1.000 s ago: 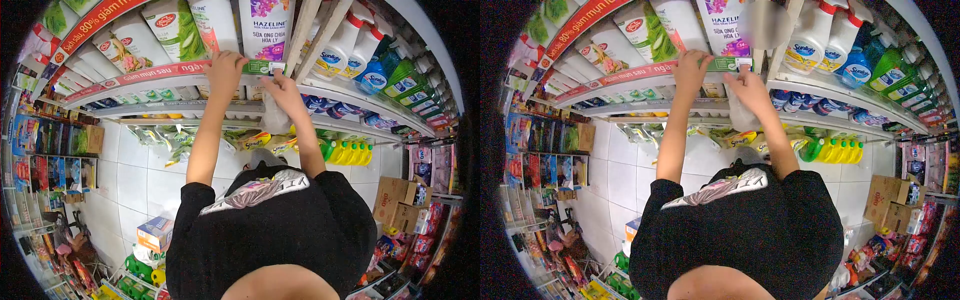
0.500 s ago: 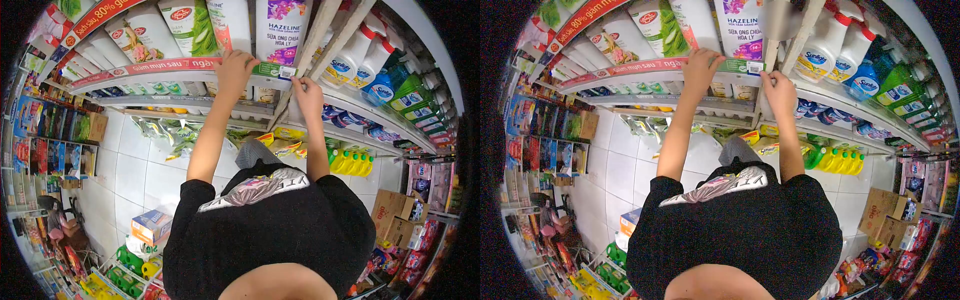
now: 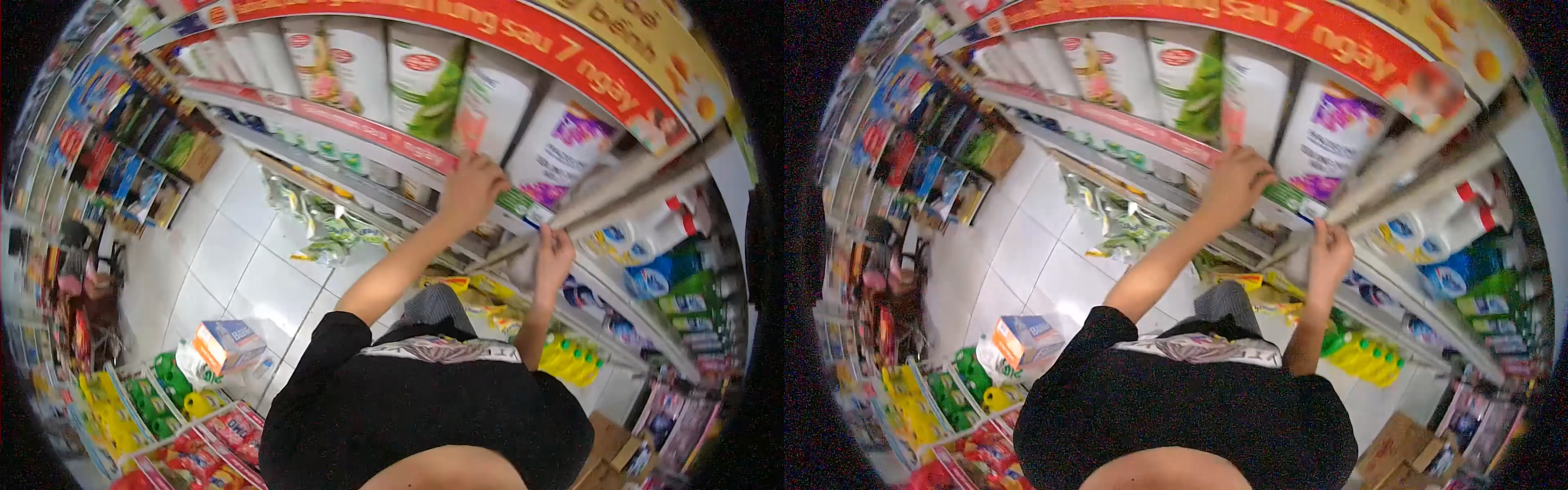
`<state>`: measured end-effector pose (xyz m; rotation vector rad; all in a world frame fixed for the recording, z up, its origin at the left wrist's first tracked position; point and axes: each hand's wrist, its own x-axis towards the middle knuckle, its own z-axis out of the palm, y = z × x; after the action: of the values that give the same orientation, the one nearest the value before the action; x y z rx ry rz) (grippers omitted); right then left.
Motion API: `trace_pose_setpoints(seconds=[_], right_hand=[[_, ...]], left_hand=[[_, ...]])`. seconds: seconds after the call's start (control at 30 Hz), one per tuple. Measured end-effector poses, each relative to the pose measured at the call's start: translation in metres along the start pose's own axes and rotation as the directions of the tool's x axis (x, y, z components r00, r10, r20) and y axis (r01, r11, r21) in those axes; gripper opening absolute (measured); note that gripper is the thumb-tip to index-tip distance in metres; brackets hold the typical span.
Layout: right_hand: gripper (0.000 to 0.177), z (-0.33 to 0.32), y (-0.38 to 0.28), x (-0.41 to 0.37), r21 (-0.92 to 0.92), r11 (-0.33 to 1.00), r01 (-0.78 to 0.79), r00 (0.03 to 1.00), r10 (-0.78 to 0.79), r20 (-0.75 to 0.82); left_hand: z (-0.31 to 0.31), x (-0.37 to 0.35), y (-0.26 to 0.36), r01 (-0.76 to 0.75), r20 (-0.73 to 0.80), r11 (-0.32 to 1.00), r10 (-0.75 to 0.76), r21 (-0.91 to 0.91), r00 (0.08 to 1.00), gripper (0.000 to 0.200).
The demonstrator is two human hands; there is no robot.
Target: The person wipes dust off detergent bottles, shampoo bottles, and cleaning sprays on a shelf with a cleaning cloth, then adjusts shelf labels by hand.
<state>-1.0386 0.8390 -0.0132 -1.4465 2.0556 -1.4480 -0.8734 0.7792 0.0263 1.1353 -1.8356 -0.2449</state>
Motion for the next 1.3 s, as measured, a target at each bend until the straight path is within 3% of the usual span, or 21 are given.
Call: trace_pose_setpoints(seconds=[0.07, 0.2, 0.27, 0.3, 0.43, 0.6, 0.67, 0.73, 0.83, 1.0, 1.07, 1.13, 1.3], right_hand=[[0.027, -0.002, -0.008, 0.002, 0.025, 0.997, 0.071, 0.997, -0.071, 0.017], [0.028, -0.002, -0.012, -0.006, 0.018, 1.000, -0.008, 0.999, 0.007, 0.048], [0.028, 0.005, -0.003, -0.006, 0.105, 0.981, 0.161, 0.986, -0.154, -0.067], [0.027, 0.002, -0.004, -0.006, 0.060, 0.994, 0.089, 0.996, -0.090, 0.006], [0.026, -0.003, -0.011, -0.008, 0.089, 0.984, 0.153, 0.986, -0.157, 0.045], [0.026, 0.000, -0.022, -0.018, -0.063, 0.997, 0.047, 0.998, -0.044, 0.055], [0.027, -0.007, -0.031, -0.014, -0.056, 0.995, 0.082, 0.994, -0.078, 0.073], [0.026, -0.011, -0.040, -0.007, -0.276, 0.954, 0.117, 0.984, -0.073, 0.164], [0.024, -0.003, -0.029, -0.007, -0.298, 0.935, 0.190, 0.981, -0.169, 0.097], [0.021, -0.009, -0.032, -0.005, -0.379, 0.906, 0.186, 0.978, -0.133, 0.163], [0.019, -0.010, -0.029, -0.005, -0.276, 0.940, 0.199, 0.974, -0.159, 0.163], [0.018, -0.010, -0.018, -0.003, -0.298, 0.888, 0.351, 0.936, -0.324, 0.135], [0.015, -0.011, -0.016, -0.005, -0.323, 0.897, 0.302, 0.953, -0.289, 0.090]], left_hand=[[0.001, 0.002, 0.000, -0.011, -0.033, 1.000, 0.012, 0.002, 0.999, 0.010], [-0.001, -0.003, 0.000, -0.018, -0.042, 0.998, 0.015, -0.062, 0.999, 0.011], [0.000, -0.005, -0.001, -0.020, -0.071, 0.999, 0.017, -0.035, 0.997, 0.011], [0.000, -0.006, -0.001, -0.024, -0.078, 0.999, 0.021, -0.032, 0.997, 0.012], [-0.001, -0.006, -0.002, -0.021, -0.072, 1.000, 0.019, -0.022, 0.997, 0.015], [0.003, -0.006, -0.010, -0.018, -0.035, 1.000, 0.017, -0.020, 0.999, 0.016], [0.004, -0.007, -0.010, -0.016, -0.043, 0.998, 0.013, -0.066, 0.999, 0.016], [0.003, -0.008, -0.009, -0.012, -0.038, 0.999, 0.011, -0.048, 0.999, 0.016], [0.002, -0.005, -0.011, -0.020, -0.034, 1.000, 0.019, -0.022, 0.999, 0.017], [0.002, -0.007, -0.011, -0.029, -0.048, 0.993, 0.023, -0.115, 0.999, 0.018], [0.003, -0.005, -0.013, -0.043, -0.064, 0.994, 0.036, -0.102, 0.997, 0.018], [0.004, -0.005, -0.013, -0.050, -0.056, 0.996, 0.047, -0.068, 0.997, 0.017], [0.006, -0.001, -0.017, -0.134, -0.009, 0.985, 0.133, -0.110, 0.991, 0.015]])
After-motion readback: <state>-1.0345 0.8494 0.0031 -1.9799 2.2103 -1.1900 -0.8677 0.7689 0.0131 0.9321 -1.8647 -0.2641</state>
